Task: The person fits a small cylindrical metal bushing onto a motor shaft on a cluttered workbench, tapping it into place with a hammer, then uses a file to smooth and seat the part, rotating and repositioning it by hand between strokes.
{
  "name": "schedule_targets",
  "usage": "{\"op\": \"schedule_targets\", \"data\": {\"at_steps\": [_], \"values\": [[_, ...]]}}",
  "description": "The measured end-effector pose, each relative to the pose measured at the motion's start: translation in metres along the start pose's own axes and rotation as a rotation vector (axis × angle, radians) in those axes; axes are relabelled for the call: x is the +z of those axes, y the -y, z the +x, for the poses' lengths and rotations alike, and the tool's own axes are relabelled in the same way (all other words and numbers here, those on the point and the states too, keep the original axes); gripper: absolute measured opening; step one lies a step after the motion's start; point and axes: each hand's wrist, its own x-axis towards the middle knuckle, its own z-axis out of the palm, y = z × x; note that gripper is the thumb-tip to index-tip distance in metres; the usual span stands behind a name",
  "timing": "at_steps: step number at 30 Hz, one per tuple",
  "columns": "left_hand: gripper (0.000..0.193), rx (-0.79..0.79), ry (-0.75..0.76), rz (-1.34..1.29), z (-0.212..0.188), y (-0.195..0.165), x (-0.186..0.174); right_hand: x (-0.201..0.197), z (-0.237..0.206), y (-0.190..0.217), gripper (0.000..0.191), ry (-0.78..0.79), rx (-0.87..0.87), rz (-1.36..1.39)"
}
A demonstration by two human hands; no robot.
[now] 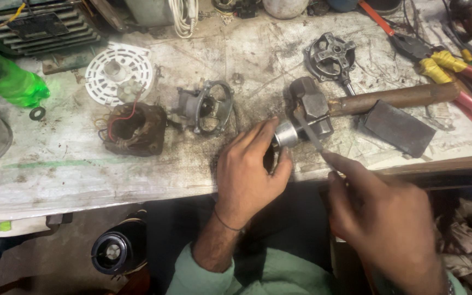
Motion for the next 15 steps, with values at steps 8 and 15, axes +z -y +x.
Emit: {"op": "schedule_targets", "data": {"at_steps": [8,15], "values": [[0.052,-0.039,0.056,0.072,0.001,0.002,0.004,0.005,-0.009,0.003,0.049,0.019,-0.104,-0.046],[0.057,-0.026,0.083,0.097,0.002,0.003,0.002,0.01,-0.013,0.004,0.054,0.02,-0.166,-0.078]]}}
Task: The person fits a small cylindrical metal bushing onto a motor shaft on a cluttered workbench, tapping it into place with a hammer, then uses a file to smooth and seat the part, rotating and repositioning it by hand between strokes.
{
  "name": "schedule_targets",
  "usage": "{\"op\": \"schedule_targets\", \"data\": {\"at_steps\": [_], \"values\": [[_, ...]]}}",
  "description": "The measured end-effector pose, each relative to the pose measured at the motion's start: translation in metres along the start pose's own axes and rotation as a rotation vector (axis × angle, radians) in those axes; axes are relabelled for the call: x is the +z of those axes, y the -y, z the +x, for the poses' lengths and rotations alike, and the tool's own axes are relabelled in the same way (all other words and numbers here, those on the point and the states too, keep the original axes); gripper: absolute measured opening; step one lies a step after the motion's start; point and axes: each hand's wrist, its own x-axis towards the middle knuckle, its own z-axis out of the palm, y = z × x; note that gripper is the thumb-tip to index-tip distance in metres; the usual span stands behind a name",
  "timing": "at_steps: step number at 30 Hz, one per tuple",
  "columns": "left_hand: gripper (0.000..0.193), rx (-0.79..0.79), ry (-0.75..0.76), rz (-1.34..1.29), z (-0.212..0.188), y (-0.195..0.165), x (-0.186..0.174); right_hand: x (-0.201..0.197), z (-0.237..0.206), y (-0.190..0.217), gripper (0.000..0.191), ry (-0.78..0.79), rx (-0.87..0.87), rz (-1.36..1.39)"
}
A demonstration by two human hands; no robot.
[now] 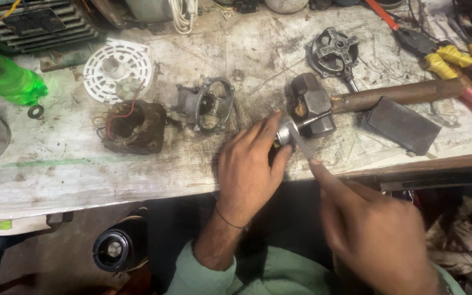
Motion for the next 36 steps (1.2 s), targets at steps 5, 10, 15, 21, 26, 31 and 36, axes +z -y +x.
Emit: {"op": "schedule_targets", "data": {"at_steps": [5,10,15,21,26,31,36], "values": [[0.052,-0.046,0.03,-0.02,0.002,-0.004,-0.001,0.007,0.001,0.0,0.054,-0.004,-0.023,-0.015],[0.052,-0.076,0.076,-0.036,0.007,-0.006,-0.002,0.01,-0.003,-0.002,0.054,0.003,-0.032,-0.036],[0.05,-0.058,0.063,0.013,0.007,-0.007,0.001,0.012,-0.009,-0.005,0.05,0.02,-0.031,-0.108],[0.05,-0.086,0.087,-0.003,0.01,-0.007,0.004,0.016,-0.004,-0.002,0.05,-0.052,-0.084,0.012],[0.052,-0.117,0.11,0.008,0.009,-0.007,0.003,0.015,-0.003,-0.003,0.056,-0.049,-0.086,0.021],[0.049,-0.025,0.029,0.016,0.007,-0.006,0.005,0.021,0.001,-0.001,0.053,-0.048,-0.088,-0.031],[0.047,-0.08,0.106,0.021,0.008,-0.008,0.002,0.02,0.022,-0.001,0.053,-0.037,-0.085,-0.061]]}}
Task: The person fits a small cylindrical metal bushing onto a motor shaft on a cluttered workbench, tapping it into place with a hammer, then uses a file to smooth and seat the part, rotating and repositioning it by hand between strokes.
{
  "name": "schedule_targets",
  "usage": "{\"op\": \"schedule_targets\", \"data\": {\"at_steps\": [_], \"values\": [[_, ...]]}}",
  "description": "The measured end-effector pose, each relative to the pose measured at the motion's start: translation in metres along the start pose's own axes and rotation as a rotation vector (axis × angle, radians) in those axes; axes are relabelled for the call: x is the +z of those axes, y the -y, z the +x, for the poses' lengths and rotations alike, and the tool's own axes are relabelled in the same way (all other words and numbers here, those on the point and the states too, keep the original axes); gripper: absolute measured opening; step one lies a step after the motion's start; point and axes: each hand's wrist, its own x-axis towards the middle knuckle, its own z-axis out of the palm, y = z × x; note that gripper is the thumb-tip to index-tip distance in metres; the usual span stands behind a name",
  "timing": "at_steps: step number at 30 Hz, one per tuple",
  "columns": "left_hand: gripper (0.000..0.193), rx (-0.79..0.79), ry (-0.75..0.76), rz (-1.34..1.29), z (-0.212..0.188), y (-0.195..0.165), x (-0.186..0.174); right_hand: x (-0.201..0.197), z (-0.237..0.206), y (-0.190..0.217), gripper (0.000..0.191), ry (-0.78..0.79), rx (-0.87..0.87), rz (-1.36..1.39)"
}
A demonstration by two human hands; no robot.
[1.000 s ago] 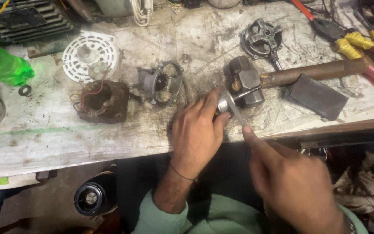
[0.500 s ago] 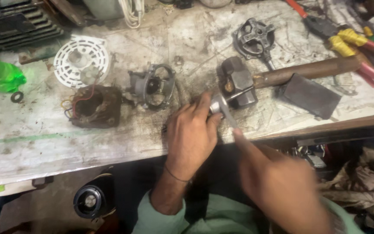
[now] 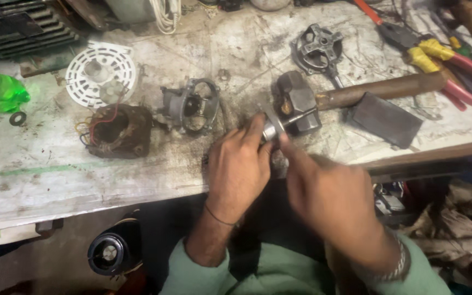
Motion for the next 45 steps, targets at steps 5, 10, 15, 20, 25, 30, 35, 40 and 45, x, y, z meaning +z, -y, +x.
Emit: {"op": "schedule_targets", "data": {"at_steps": [5,10,15,20,25,30,35,40,45], "values": [[0.052,0.039,-0.07,-0.034,-0.003,0.0,-0.004,-0.022,0.001,-0.008,0.039,-0.005,0.233,0.269],[0.051,0.083,-0.111,-0.034,-0.008,0.005,0.003,-0.036,-0.007,-0.016,0.04,-0.033,0.258,0.177],[0.052,0.09,-0.116,-0.014,-0.008,0.008,0.005,-0.039,-0.008,-0.019,0.049,0.135,0.335,0.087],[0.053,0.049,-0.129,-0.07,-0.008,0.004,0.002,-0.038,-0.006,-0.021,0.048,0.166,0.334,0.044],[0.04,-0.009,-0.185,-0.057,-0.006,0.0,0.005,-0.035,-0.007,-0.019,0.041,0.074,0.251,0.135],[0.046,0.03,-0.207,-0.095,-0.009,0.0,0.003,-0.034,-0.01,-0.019,0.041,0.066,0.17,0.119],[0.055,0.063,-0.167,-0.046,-0.012,0.006,0.004,-0.034,-0.015,-0.02,0.045,0.143,0.224,0.113],[0.053,0.077,-0.116,0.026,-0.011,0.012,0.012,-0.035,-0.019,-0.018,0.05,0.137,0.179,0.063],[0.054,0.082,-0.117,0.016,-0.009,0.013,0.013,-0.036,-0.018,-0.017,0.055,0.259,0.277,0.014]]}}
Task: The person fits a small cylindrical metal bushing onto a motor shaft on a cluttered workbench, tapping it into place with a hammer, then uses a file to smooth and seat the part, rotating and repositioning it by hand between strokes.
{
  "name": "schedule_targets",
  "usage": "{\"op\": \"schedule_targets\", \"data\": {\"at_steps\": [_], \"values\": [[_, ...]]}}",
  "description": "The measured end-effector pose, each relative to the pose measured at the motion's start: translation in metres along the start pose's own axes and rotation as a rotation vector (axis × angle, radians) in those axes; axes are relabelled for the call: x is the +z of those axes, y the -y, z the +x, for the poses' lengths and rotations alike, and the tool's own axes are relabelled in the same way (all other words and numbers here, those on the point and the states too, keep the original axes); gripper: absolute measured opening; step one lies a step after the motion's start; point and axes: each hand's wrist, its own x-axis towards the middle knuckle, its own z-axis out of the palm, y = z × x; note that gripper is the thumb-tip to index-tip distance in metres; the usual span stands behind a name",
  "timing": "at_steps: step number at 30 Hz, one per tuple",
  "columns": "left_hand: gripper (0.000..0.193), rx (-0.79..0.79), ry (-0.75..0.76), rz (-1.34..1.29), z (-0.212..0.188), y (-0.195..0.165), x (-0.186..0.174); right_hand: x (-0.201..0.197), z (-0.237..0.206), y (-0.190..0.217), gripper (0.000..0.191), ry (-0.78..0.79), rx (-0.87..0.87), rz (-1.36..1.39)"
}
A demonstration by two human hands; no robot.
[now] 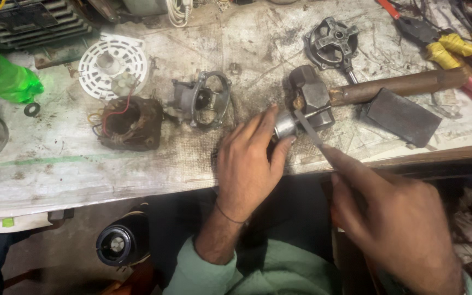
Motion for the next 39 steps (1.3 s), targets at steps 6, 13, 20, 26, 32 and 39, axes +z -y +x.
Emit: {"op": "schedule_targets", "data": {"at_steps": [6,13,20,26,32,39], "values": [[0.04,-0.051,-0.047,-0.078,0.002,-0.006,-0.007,-0.003,0.002,0.003,0.057,-0.03,-0.006,-0.001],[0.037,-0.038,-0.066,-0.126,0.006,-0.01,-0.014,-0.004,0.003,0.004,0.056,-0.034,0.007,0.028],[0.04,-0.021,-0.091,-0.115,0.003,-0.009,-0.011,-0.004,0.005,0.004,0.059,0.026,0.035,-0.019],[0.038,-0.057,-0.045,-0.114,0.004,-0.005,-0.006,-0.002,0.006,0.004,0.058,0.011,0.038,0.001],[0.039,-0.027,-0.078,-0.107,0.003,-0.006,-0.007,-0.005,0.004,0.001,0.053,-0.105,-0.038,0.065],[0.045,0.001,-0.056,-0.075,0.004,-0.008,-0.012,-0.002,0.014,-0.004,0.044,-0.086,-0.043,0.391]]}}
